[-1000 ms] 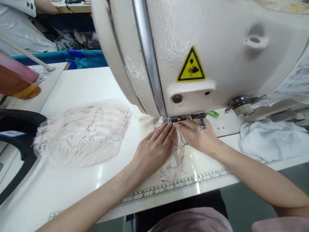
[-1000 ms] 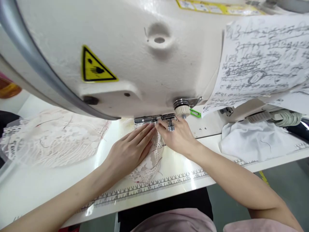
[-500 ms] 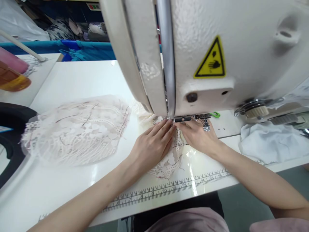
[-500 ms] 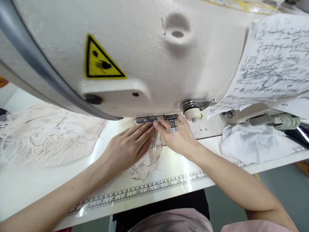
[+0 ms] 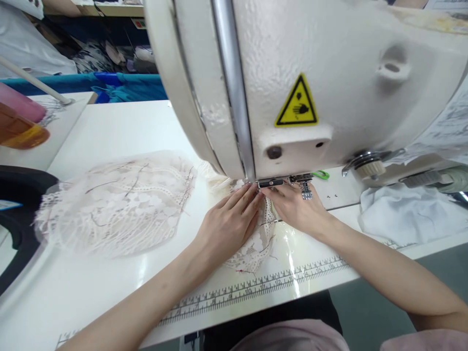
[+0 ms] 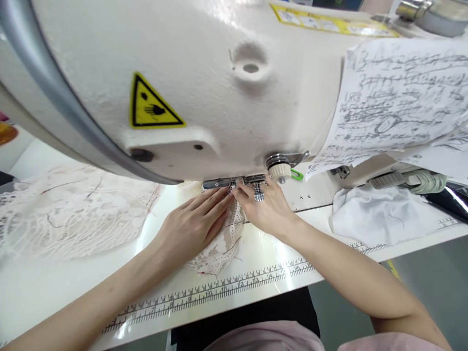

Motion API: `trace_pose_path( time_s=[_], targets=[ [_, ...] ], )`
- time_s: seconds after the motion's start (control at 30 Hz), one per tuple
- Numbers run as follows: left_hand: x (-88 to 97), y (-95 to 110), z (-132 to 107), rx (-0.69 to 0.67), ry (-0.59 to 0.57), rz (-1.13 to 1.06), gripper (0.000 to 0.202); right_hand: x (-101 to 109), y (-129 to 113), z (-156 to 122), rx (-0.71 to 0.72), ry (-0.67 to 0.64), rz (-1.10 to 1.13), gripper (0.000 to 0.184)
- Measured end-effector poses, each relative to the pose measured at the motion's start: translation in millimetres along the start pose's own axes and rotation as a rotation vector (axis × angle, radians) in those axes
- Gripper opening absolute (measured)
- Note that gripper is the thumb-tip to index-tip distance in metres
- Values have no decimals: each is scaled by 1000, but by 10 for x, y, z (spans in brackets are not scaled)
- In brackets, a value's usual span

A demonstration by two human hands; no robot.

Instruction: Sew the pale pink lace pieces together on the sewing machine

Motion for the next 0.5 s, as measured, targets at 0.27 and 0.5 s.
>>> trace_pose_path(
  time_s=[0.27, 0.5],
  targets=[
    [5, -7, 8, 12, 14, -35, 37, 8, 23, 6, 19, -11, 9, 32],
    [-20, -6, 15, -11, 4, 31, 37, 8, 26, 18, 48, 39, -36, 32]
  ],
)
Point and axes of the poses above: each hand's wrist, its own z-axis towards the middle knuckle, its own x-axis out of the back of the hand, y = z × x, the point moved 3 cm from there along z, towards the middle knuckle, and after that the axes turned 7 degrees about -z, right-handed, at the moved point
